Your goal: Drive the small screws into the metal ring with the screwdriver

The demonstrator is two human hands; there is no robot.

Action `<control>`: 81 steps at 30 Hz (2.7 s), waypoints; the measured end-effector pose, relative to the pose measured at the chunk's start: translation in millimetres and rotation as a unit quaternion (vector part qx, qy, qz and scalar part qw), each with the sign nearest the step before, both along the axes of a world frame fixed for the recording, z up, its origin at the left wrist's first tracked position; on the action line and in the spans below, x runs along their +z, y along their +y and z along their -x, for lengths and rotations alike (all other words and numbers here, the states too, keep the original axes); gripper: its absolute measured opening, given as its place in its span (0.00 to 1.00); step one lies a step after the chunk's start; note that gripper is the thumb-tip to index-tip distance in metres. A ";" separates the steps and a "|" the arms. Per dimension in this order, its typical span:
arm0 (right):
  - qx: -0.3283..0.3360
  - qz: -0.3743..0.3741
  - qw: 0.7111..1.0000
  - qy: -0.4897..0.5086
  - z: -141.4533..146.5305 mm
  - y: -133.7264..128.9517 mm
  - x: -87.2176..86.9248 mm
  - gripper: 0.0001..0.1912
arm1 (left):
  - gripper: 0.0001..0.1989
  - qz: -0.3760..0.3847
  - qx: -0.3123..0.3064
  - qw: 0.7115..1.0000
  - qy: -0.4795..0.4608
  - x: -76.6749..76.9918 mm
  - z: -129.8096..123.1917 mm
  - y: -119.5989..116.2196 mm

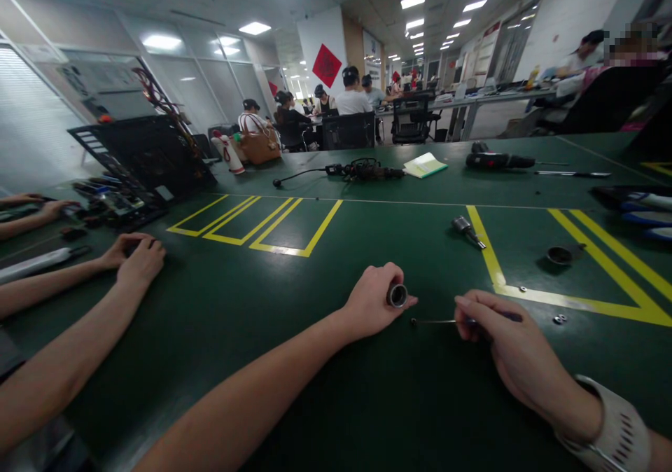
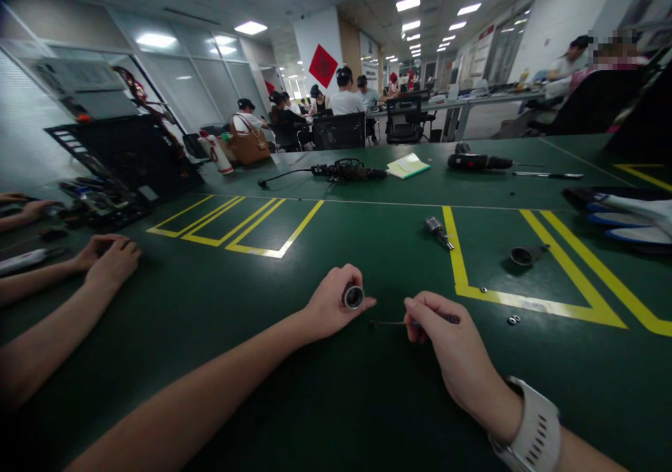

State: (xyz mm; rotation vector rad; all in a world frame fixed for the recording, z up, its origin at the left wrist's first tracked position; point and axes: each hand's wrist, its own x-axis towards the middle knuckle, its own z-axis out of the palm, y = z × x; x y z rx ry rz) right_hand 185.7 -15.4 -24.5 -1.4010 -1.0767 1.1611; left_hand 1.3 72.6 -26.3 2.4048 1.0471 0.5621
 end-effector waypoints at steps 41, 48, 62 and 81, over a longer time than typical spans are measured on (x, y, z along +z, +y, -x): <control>0.089 -0.119 0.974 -0.170 11.3 -12.2 11.8 0.15 | 0.03 -0.043 -0.115 0.991 0.061 -7.8 0.6 8.1; 0.015 0.022 0.994 0.110 6.1 -0.7 4.9 0.16 | 0.06 -0.032 -0.107 0.993 0.035 -5.7 1.1 6.1; 0.053 -0.046 0.996 -0.052 5.1 -8.6 11.7 0.17 | 0.08 -0.056 -0.114 0.990 0.055 -5.7 -0.8 4.4; 0.048 -0.007 0.999 0.008 5.2 -3.2 13.0 0.17 | 0.07 -0.084 -0.125 0.986 0.066 -6.7 0.6 4.8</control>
